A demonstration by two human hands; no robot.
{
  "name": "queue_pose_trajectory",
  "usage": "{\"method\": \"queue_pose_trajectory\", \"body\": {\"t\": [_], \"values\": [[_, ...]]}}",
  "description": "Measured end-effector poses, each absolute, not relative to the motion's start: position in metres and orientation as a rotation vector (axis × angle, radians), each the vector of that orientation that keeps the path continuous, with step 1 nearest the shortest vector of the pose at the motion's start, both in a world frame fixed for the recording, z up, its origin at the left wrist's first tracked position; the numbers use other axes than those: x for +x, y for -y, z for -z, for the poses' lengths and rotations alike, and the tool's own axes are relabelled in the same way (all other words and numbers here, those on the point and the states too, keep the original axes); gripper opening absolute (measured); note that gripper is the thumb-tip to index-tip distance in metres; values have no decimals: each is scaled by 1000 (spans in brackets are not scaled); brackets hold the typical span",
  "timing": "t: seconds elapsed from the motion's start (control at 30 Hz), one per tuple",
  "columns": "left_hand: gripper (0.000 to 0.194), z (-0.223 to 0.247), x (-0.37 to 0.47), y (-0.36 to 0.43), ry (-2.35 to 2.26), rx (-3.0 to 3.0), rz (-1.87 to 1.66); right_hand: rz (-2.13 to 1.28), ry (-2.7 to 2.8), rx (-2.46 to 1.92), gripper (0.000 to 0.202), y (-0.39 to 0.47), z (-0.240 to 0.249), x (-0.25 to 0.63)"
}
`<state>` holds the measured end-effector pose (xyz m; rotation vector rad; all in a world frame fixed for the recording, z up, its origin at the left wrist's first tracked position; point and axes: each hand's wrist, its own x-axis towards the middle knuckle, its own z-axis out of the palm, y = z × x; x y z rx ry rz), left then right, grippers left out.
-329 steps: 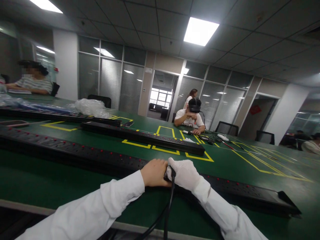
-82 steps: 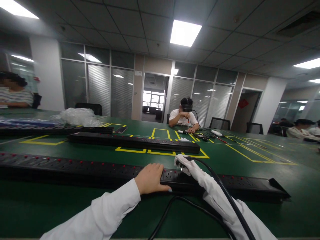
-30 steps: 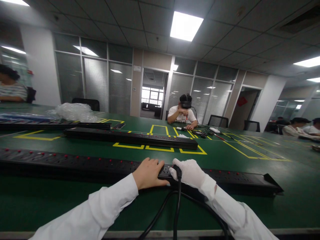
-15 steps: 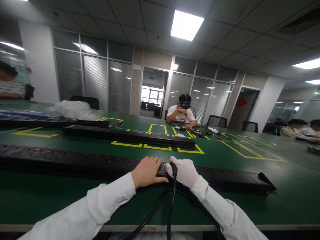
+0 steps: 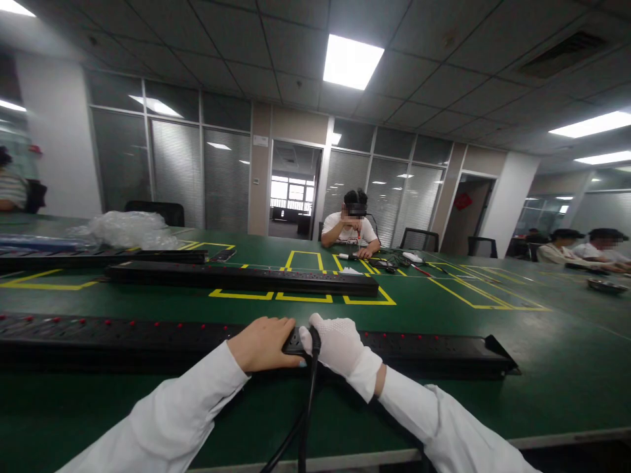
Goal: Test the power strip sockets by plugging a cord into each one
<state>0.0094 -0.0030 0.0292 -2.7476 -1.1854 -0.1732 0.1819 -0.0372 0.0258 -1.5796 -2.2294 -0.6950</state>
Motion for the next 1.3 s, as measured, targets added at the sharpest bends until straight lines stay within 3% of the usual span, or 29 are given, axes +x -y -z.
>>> {"method": "queue_pose_trajectory", "body": {"t": [0.43, 0.67, 1.3], "values": [[55, -22, 7, 2, 1210, -2705, 241, 669, 2197, -1588, 32, 35, -25, 171], [50, -17, 16, 7, 1113, -2730, 296, 707, 2174, -1422, 43, 44, -26, 174], [51, -11, 17, 2, 1088, -2687, 351, 656, 2361, -1397, 17, 23, -32, 175]]}}
